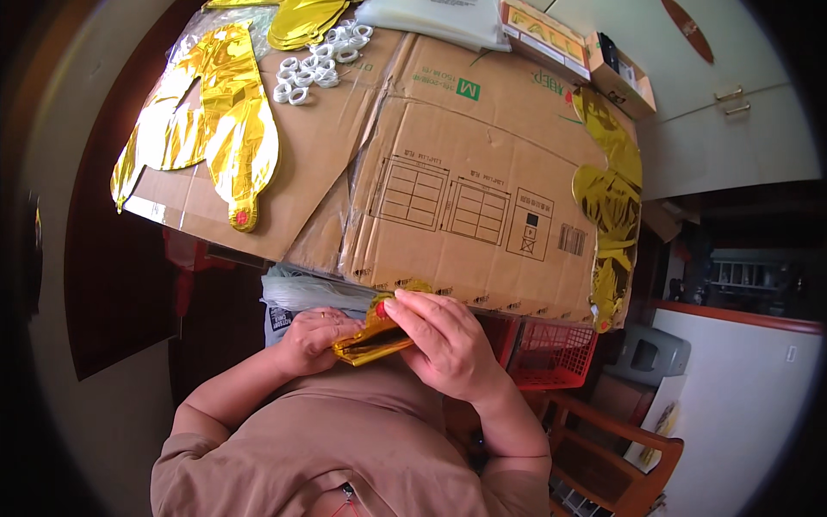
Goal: Folding gold foil balloons and mounting them onto cardboard backing sheets for retail display.
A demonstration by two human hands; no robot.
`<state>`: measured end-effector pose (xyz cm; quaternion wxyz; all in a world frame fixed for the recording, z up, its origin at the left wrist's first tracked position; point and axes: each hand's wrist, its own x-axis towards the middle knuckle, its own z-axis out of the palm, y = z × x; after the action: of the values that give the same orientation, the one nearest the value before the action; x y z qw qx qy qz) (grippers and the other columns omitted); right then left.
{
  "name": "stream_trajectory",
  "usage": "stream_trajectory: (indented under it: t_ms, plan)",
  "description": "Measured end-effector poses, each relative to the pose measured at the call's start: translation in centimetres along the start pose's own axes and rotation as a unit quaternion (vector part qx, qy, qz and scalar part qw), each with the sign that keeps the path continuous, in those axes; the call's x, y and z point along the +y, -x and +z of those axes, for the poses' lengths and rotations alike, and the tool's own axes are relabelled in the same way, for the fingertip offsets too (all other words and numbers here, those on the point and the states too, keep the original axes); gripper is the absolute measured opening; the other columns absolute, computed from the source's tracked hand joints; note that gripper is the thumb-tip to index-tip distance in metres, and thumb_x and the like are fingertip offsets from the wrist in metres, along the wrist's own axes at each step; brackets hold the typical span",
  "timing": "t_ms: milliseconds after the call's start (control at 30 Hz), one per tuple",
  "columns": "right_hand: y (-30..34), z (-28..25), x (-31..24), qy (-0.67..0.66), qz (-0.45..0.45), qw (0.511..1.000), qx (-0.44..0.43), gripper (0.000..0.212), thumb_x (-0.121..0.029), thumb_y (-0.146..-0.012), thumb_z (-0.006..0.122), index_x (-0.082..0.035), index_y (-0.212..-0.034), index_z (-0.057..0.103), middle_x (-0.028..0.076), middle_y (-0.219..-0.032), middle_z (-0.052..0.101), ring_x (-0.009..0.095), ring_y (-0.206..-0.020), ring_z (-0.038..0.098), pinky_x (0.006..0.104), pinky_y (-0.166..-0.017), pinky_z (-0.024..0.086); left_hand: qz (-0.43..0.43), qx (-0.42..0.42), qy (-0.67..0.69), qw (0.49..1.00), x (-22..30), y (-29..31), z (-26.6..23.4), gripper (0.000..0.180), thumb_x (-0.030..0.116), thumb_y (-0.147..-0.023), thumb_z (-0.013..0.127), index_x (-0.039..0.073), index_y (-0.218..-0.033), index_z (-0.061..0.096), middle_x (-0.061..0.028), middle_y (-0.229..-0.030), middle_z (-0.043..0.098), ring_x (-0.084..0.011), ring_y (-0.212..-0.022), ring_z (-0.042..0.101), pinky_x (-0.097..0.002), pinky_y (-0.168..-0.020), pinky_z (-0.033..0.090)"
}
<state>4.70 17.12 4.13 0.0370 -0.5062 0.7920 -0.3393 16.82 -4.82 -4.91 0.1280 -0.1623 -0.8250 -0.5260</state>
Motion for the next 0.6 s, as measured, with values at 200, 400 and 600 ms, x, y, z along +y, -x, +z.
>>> stream_trajectory:
  t_ms: [200,400,600]
  plan:
    - [0.4,-0.2,0.1,-0.041,-0.022,0.998,-0.045,0.06,0.002,-0.065,0.075,-0.006,-0.123,0.064,0.012,-0.121,0.066,0.027,-0.108,0.066,0.0405,-0.092,0.053,0.05,-0.011,-0.013,0.999,0.0,-0.3,-0.4,0.04,-0.005,-0.073,0.07,0.001,-0.112,0.069,-0.0083,-0.108,0.073,-0.0221,-0.089,0.072,-0.0346,-0.082,0.056]
    - [0.9,-0.3,0.2,-0.09,-0.006,0.991,-0.096,0.054,0.0,-0.068,0.075,-0.006,-0.12,0.067,0.012,-0.117,0.069,0.027,-0.111,0.066,0.0416,-0.096,0.052,0.064,-0.006,-0.029,0.997,0.2,-0.4,-0.4,0.036,0.001,-0.076,0.074,0.001,-0.111,0.068,-0.0089,-0.104,0.074,-0.0216,-0.087,0.072,-0.0333,-0.079,0.056]
    - [0.3,-1.1,0.2,-0.008,-0.004,0.993,-0.119,0.064,-0.012,-0.067,0.08,-0.006,-0.128,0.062,0.016,-0.13,0.062,0.031,-0.123,0.059,0.044,-0.109,0.042,0.088,-0.008,-0.03,0.996,0.2,-0.4,-0.5,0.036,0.002,-0.076,0.075,0.001,-0.111,0.068,-0.0098,-0.105,0.074,-0.0222,-0.087,0.072,-0.0335,-0.078,0.056]
